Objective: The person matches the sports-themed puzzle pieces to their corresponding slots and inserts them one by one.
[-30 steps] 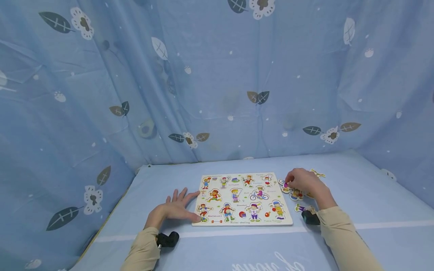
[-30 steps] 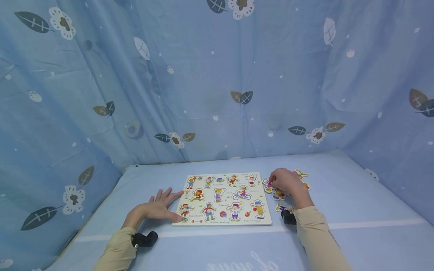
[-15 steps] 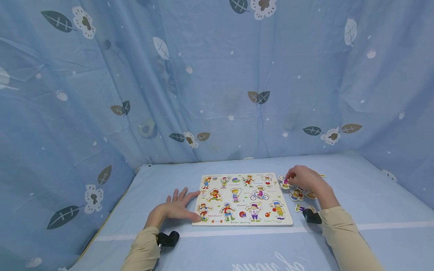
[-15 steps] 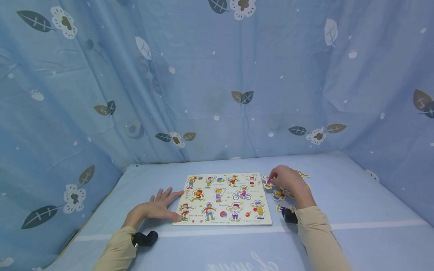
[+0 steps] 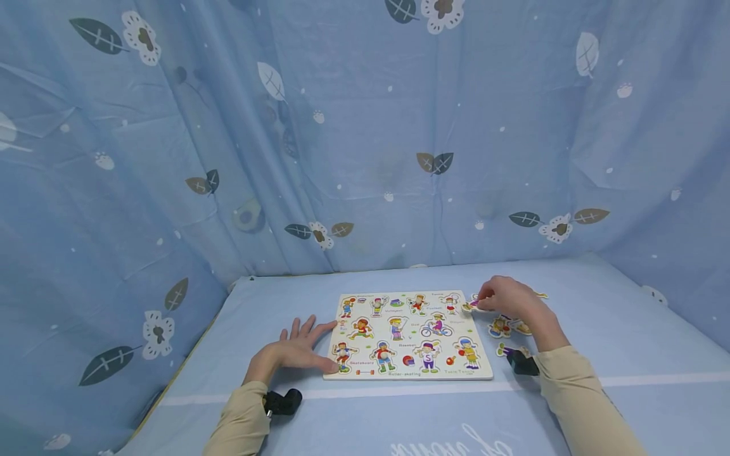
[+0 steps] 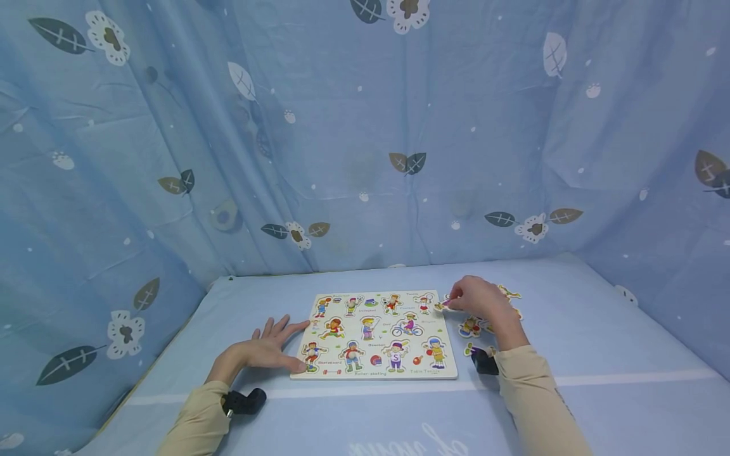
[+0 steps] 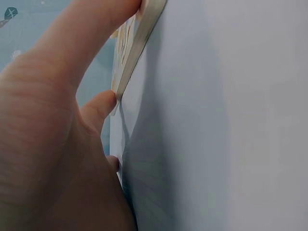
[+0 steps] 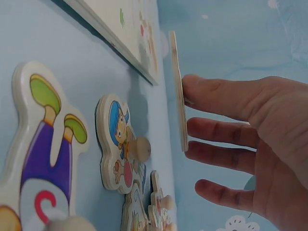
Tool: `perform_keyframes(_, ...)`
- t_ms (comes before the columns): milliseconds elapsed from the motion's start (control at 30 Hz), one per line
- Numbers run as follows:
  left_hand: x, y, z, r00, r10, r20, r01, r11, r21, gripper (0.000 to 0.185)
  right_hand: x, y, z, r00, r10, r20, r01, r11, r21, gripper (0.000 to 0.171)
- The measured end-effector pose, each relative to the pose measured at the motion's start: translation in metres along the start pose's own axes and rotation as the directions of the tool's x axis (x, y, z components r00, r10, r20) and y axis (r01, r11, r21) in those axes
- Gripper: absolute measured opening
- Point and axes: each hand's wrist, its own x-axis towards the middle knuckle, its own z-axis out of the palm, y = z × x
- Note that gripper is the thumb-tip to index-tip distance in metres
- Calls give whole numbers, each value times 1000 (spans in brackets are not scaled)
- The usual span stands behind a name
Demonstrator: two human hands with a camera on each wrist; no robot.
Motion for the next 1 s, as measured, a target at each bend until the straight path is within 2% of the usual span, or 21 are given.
perform_keyframes(300, -1, 2, -1, 1000, -6, 7, 6, 1000, -3, 107, 1, -7, 2, 1000, -11, 16, 11, 1000, 13, 27)
perform_keyframes(533, -1, 2, -1, 1000, 3, 4, -3, 1000, -9, 108, 3, -17, 8, 998, -59, -3, 59, 998, 0, 30)
perform_keyframes(833, 1, -2, 1, 1000, -4, 15, 4, 1000, -13, 109, 9, -36, 26, 988, -156, -8, 156, 987, -38, 29)
perform_keyframes(1000, -1, 1, -1, 1000, 1, 3, -1, 1000, -8, 107, 9, -47, 33, 988, -154, 19, 155, 986, -54, 31)
